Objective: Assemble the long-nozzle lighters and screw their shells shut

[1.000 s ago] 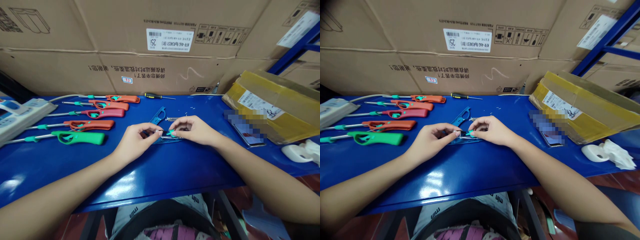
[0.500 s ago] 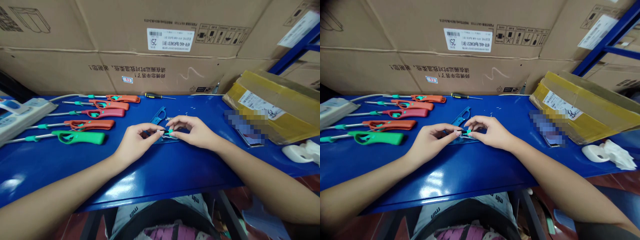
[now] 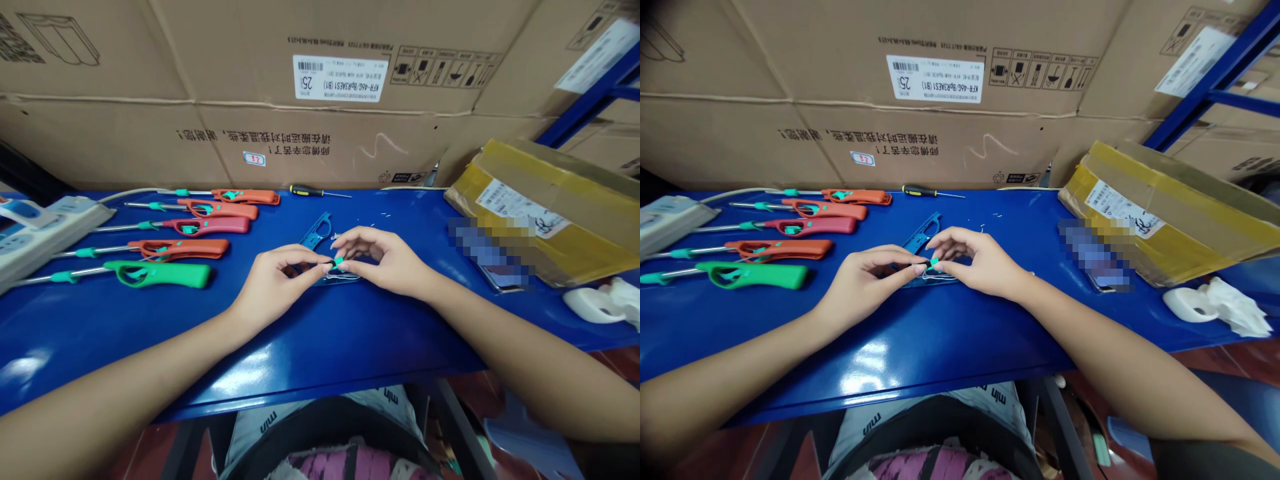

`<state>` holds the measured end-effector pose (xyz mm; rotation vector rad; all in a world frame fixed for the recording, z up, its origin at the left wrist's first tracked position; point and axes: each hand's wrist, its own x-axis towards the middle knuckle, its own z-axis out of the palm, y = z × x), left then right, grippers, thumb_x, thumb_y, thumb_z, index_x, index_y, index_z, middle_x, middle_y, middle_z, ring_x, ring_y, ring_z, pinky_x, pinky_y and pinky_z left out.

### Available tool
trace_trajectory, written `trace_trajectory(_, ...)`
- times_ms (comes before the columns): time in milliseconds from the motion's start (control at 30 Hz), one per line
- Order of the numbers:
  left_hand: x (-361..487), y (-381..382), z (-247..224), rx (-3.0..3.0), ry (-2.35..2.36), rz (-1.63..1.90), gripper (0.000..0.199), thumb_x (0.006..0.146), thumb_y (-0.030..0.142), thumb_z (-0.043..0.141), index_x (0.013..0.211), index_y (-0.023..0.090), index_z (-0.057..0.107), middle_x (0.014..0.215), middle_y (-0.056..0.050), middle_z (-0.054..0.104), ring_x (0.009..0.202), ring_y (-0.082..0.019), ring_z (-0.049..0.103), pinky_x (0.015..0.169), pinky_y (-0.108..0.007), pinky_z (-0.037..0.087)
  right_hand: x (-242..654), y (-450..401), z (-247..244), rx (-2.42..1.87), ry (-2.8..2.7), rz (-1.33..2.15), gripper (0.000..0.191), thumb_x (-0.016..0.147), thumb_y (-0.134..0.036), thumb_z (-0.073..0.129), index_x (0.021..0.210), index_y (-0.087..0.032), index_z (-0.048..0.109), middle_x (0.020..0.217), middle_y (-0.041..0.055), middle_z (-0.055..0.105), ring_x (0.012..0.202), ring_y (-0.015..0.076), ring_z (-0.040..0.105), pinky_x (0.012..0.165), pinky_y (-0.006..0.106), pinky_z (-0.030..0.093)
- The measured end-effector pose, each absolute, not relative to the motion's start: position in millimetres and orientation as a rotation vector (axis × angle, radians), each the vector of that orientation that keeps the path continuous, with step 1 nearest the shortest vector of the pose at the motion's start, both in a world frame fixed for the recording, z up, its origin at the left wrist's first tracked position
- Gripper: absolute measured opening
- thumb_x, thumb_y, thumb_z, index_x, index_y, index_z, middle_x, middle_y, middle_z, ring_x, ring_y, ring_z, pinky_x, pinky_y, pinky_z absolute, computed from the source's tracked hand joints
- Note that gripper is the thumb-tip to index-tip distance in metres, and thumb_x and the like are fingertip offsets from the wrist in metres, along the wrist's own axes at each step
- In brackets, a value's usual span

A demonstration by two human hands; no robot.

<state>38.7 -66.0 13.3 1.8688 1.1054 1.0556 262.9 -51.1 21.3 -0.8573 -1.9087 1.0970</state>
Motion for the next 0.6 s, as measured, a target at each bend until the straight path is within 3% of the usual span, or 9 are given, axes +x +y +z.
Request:
trace_trajectory(267, 43.6, -71.7, 16.5, 1.707, 1.135, 1.117, 0.018, 0.081, 0.036, 0.079, 0.092, 0.022, 0.084, 0.091, -0.005, 0.081, 0.077, -0.019, 0.073, 0.068, -0.027, 0.057, 259.2, -51.0, 23.7, -0.892, -1.671, 1.398, 0.032, 0.077, -0.027, 0.082, 0.103, -0.019, 0.065, 0.094, 0.0029, 0.067, 0.083, 0.0131, 0.067, 0.081, 0.030, 0.059)
trace_trajectory(367, 45.1, -71.9, 17.5, 1.699, 1.104, 1.157, 0.014, 0.080, 0.033, 0.080, 0.087, 0.021, 0.084, 0.089, -0.005, 0.081, 0.076, -0.018, 0.072, 0.068, -0.027, 0.057, 257.5, -50.2, 21.5, -0.930, -1.603, 1.468, 0.034, 0.073, -0.028, 0.085, 0.100, -0.018, 0.067, 0.101, 0.0036, 0.067, 0.082, 0.0128, 0.069, 0.077, 0.029, 0.059)
trace_trajectory(467, 45.2, -70.8, 17.4, 1.679, 1.096, 1.157, 0.012, 0.080, 0.031, 0.081, 0.086, 0.021, 0.084, 0.088, -0.005, 0.080, 0.078, -0.018, 0.072, 0.071, -0.026, 0.057, 257.3, -48.0, 19.0, -0.962, -1.594, 1.468, 0.028, 0.069, -0.031, 0.088, 0.085, -0.016, 0.071, 0.110, 0.0063, 0.067, 0.089, 0.0146, 0.070, 0.084, 0.032, 0.059)
trace_trajectory(533, 44.9, -69.9, 16.8, 1.655, 1.103, 1.126, 0.013, 0.080, 0.032, 0.081, 0.087, 0.021, 0.084, 0.088, -0.004, 0.081, 0.079, -0.018, 0.073, 0.074, -0.027, 0.058, 258.3, -45.7, 17.7, -0.971, -1.622, 1.450, 0.026, 0.067, -0.033, 0.089, 0.077, -0.016, 0.072, 0.106, 0.0062, 0.069, 0.092, 0.0156, 0.069, 0.089, 0.034, 0.057)
trace_trajectory(600, 44.5, -69.0, 16.2, 1.642, 1.109, 1.079, 0.016, 0.082, 0.033, 0.080, 0.091, 0.021, 0.084, 0.090, -0.004, 0.081, 0.079, -0.018, 0.073, 0.075, -0.027, 0.058, 259.9, -43.4, 17.3, -0.996, -1.635, 1.465, 0.027, 0.068, -0.035, 0.089, 0.079, -0.016, 0.073, 0.095, 0.0042, 0.071, 0.087, 0.0147, 0.068, 0.084, 0.033, 0.056)
